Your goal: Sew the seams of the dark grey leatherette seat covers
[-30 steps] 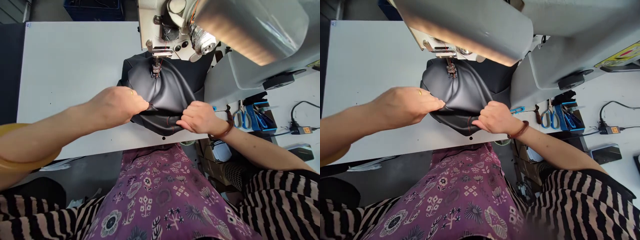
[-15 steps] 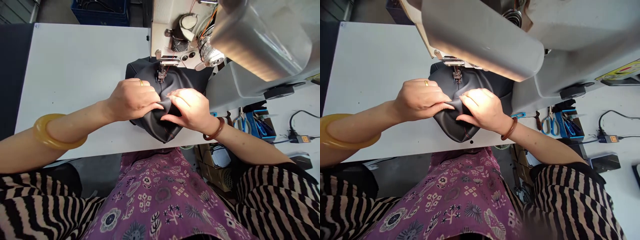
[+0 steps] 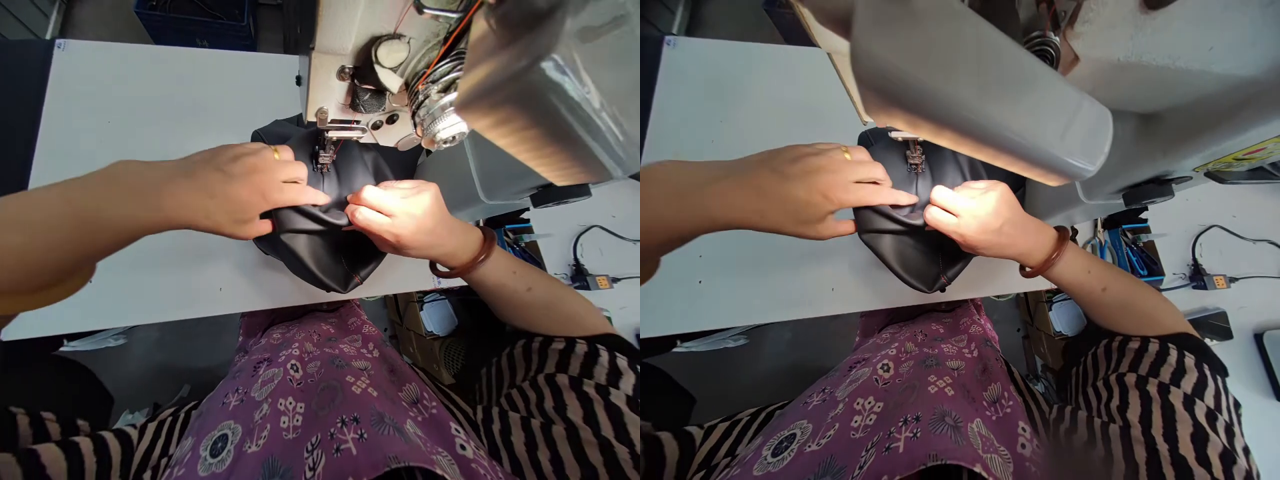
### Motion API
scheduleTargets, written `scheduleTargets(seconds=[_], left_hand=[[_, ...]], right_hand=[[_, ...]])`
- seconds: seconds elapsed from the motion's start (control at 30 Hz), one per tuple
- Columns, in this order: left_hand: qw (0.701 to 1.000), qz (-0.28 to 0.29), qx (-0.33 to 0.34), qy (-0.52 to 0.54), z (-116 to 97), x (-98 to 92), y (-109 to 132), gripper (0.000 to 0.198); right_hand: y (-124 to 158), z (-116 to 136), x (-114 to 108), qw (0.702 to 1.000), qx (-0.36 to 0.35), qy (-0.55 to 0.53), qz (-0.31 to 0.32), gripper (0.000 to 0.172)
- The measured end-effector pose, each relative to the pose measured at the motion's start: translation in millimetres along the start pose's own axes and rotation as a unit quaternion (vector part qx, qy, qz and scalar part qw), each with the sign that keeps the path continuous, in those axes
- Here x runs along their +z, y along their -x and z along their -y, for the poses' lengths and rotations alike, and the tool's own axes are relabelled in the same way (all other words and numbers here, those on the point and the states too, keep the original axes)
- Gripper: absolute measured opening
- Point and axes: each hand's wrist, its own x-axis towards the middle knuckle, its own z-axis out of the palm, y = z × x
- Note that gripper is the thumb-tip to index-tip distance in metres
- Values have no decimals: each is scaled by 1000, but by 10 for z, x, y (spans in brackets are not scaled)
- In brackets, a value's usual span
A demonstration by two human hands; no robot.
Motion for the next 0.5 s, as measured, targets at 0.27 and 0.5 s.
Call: scheduleTargets(seconds=[0.27, 0.5], left_hand=[[991, -9, 61, -120, 17, 251, -180, 34], [986, -107, 78, -99, -100, 444, -8, 43]], right_hand=[[-453, -22, -11, 998, 16, -10, 52, 38], [-381, 141, 147, 988, -3, -104, 116, 54]])
